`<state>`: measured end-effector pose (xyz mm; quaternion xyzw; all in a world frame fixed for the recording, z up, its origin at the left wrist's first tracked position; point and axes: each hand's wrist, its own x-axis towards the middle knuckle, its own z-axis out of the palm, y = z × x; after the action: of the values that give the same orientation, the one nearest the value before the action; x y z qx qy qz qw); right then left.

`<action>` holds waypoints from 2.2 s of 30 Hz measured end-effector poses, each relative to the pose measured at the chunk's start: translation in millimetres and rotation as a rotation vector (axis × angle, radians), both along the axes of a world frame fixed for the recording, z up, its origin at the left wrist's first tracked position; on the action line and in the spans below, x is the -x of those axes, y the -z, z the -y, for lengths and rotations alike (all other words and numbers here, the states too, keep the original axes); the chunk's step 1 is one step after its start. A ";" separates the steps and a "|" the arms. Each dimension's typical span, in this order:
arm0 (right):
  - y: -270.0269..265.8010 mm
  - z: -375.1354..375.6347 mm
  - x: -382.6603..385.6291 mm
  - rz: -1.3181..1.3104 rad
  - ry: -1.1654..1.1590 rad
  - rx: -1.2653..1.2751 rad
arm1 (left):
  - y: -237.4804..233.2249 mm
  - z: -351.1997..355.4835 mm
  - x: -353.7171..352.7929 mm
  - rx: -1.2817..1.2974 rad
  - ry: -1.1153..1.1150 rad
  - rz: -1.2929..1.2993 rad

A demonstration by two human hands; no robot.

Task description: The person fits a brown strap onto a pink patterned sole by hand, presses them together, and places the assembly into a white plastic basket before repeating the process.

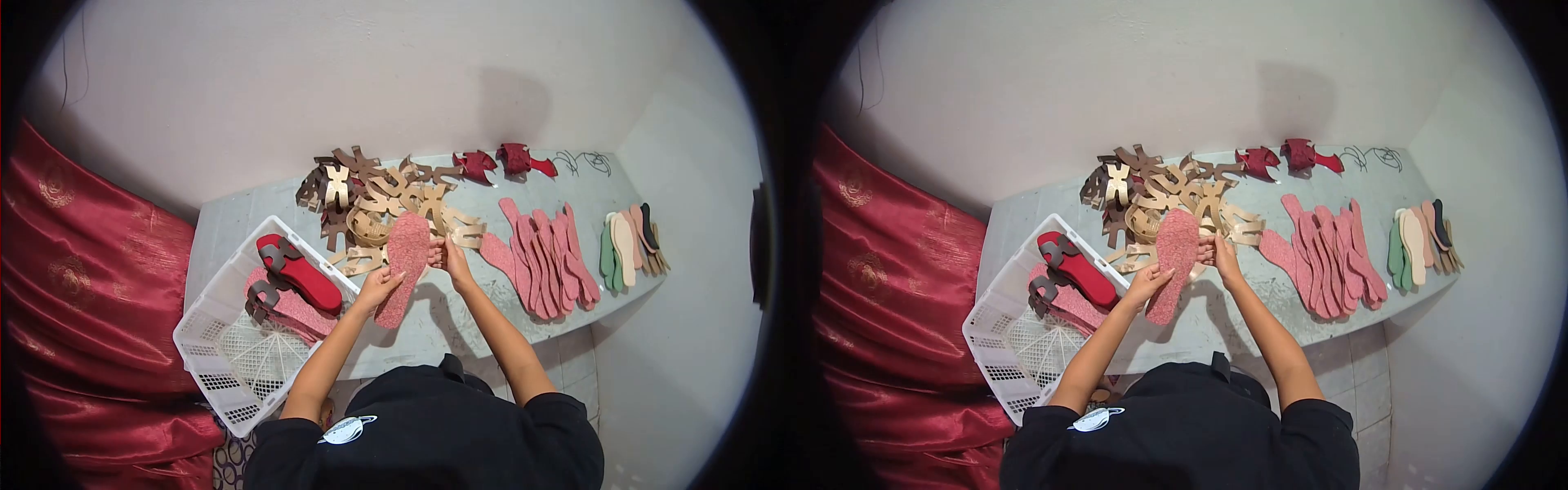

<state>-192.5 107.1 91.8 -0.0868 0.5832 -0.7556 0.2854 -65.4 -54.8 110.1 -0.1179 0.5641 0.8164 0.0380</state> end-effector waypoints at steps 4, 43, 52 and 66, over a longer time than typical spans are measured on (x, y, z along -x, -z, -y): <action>-2.9 7.2 22.4 -0.111 0.012 -0.048 | -9.2 11.2 17.0 -0.172 -0.113 -0.042; 105.9 52.8 299.6 0.112 0.405 -0.292 | 21.6 30.2 124.9 -0.472 -0.071 0.107; 99.2 58.3 293.0 0.130 0.277 -0.286 | 24.2 29.7 125.0 -0.507 -0.073 0.132; -27.5 31.7 221.7 -0.083 0.317 0.236 | 20.6 35.2 118.9 -0.416 0.088 0.187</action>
<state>-414.2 75.5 119.2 -0.0582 0.5081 -0.8500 0.1265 -184.3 -90.0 89.5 -0.1580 0.3823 0.8981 0.1492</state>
